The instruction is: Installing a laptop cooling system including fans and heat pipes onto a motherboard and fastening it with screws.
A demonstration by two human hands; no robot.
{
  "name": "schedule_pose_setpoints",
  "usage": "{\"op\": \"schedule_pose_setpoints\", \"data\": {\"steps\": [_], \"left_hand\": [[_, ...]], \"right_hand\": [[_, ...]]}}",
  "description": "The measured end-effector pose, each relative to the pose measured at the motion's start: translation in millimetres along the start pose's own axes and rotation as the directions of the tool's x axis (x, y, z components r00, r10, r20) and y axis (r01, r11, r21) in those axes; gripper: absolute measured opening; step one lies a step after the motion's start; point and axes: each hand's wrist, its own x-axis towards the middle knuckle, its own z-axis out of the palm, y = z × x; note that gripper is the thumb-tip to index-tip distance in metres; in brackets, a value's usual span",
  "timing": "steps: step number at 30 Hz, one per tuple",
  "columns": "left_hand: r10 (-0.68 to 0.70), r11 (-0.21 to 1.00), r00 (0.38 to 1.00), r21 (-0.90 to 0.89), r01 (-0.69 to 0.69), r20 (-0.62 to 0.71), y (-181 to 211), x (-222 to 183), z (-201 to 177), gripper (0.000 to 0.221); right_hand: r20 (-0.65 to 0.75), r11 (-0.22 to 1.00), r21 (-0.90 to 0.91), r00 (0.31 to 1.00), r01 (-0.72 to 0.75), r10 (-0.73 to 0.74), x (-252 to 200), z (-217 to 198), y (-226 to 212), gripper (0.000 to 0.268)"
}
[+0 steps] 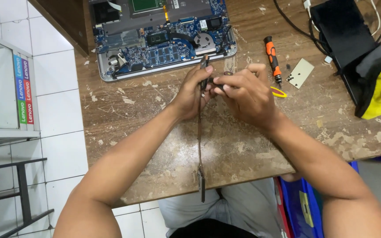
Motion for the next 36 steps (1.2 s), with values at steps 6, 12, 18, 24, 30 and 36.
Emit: {"op": "schedule_pose_setpoints", "data": {"steps": [6, 12, 18, 24, 30, 36], "left_hand": [[-0.024, 1.000, 1.000, -0.013, 0.025, 0.005, 9, -10, 18, 0.025], [-0.125, 0.992, 0.991, 0.028, 0.124, 0.053, -13, 4, -9, 0.035], [-0.159, 0.985, 0.979, 0.084, 0.149, 0.125, -17, 4, -19, 0.037], [-0.202, 0.976, 0.974, 0.097, 0.193, 0.100, -6, 0, -8, 0.039], [-0.186, 0.981, 0.970, 0.091, 0.173, 0.156, 2, -4, 1, 0.040], [-0.220, 0.971, 0.962, 0.127, 0.201, 0.160, -2, -9, 2, 0.045]], "right_hand": [[-0.005, 0.998, 0.012, 0.998, -0.069, 0.069, -23, 3, 19, 0.019], [0.019, 0.984, 0.126, 0.992, -0.123, 0.121, -9, 1, 4, 0.019], [-0.019, 0.981, 0.132, 0.989, -0.141, 0.145, -12, -6, 10, 0.019], [0.048, 0.967, 0.151, 0.979, -0.205, 0.200, -25, 1, 14, 0.020], [0.014, 0.953, 0.188, 0.971, -0.238, 0.240, -7, -15, 5, 0.017], [0.065, 0.938, 0.177, 0.955, -0.298, 0.291, -15, -11, 10, 0.020]]}}
